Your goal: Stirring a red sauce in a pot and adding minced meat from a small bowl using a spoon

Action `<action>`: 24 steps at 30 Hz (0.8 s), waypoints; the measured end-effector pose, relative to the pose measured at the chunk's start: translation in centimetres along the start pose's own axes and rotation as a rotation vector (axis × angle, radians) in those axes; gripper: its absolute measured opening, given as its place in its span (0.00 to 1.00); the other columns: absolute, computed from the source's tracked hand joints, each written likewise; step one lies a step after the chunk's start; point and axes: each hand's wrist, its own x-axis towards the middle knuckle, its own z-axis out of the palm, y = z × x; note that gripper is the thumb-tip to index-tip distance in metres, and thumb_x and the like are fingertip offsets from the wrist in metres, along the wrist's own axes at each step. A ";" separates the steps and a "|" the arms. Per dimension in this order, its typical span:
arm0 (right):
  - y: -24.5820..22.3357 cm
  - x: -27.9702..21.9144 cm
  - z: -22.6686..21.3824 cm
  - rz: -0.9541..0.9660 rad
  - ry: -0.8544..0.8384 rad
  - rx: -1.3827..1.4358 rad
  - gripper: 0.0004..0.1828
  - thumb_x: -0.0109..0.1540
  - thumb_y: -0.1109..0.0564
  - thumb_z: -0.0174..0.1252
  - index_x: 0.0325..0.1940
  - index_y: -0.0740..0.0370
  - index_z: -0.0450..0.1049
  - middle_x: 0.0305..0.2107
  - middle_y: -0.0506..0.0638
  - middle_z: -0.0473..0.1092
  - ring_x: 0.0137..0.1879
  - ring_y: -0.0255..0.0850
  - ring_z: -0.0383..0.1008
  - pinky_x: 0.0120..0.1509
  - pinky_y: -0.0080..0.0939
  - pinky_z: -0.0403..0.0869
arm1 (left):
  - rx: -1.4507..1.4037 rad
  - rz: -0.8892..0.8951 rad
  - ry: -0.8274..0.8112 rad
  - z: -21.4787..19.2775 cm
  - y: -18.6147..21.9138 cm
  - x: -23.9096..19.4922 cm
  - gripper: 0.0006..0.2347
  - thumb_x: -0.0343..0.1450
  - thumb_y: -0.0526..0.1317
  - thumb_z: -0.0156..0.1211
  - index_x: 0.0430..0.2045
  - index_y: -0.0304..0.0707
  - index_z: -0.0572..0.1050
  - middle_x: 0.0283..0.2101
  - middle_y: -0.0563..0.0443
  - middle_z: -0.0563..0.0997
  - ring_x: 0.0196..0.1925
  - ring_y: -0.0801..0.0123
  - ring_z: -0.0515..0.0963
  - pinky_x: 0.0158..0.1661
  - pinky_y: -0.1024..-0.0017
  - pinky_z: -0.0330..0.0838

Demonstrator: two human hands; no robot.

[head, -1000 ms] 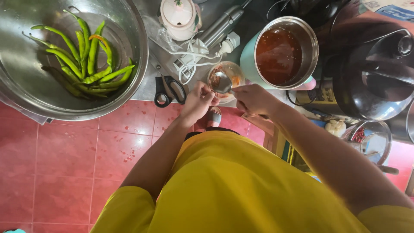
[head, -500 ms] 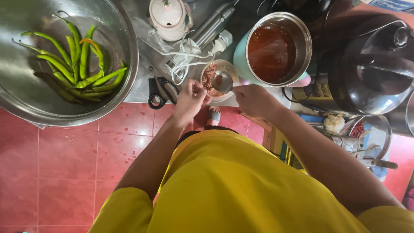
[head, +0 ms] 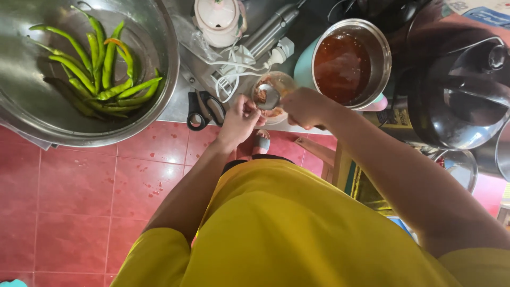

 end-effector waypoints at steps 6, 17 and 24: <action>-0.3 -1.6 3.1 0.461 0.114 1.698 0.21 0.70 0.57 0.50 0.67 0.67 0.63 0.14 0.60 0.61 0.10 0.41 0.56 0.09 0.40 0.59 | -0.073 -0.039 0.005 -0.5 -0.5 0.7 0.05 0.68 0.31 0.57 0.33 0.29 0.69 0.27 0.34 0.82 0.27 0.57 0.87 0.32 0.68 0.88; -2.2 -5.6 4.0 0.584 0.270 1.359 0.21 0.69 0.51 0.45 0.65 0.53 0.69 0.22 0.58 0.68 0.24 0.47 0.65 0.26 0.45 0.66 | 0.134 -0.090 0.023 -0.5 0.1 1.5 0.08 0.66 0.34 0.58 0.35 0.37 0.70 0.24 0.45 0.82 0.23 0.66 0.86 0.30 0.74 0.86; -2.5 -7.0 3.6 0.693 0.255 0.611 0.22 0.68 0.39 0.45 0.65 0.32 0.71 0.37 0.56 0.78 0.45 0.58 0.80 0.53 0.59 0.79 | 0.037 -0.110 0.072 0.0 0.2 0.4 0.08 0.68 0.33 0.59 0.37 0.30 0.72 0.30 0.36 0.83 0.28 0.60 0.87 0.33 0.71 0.88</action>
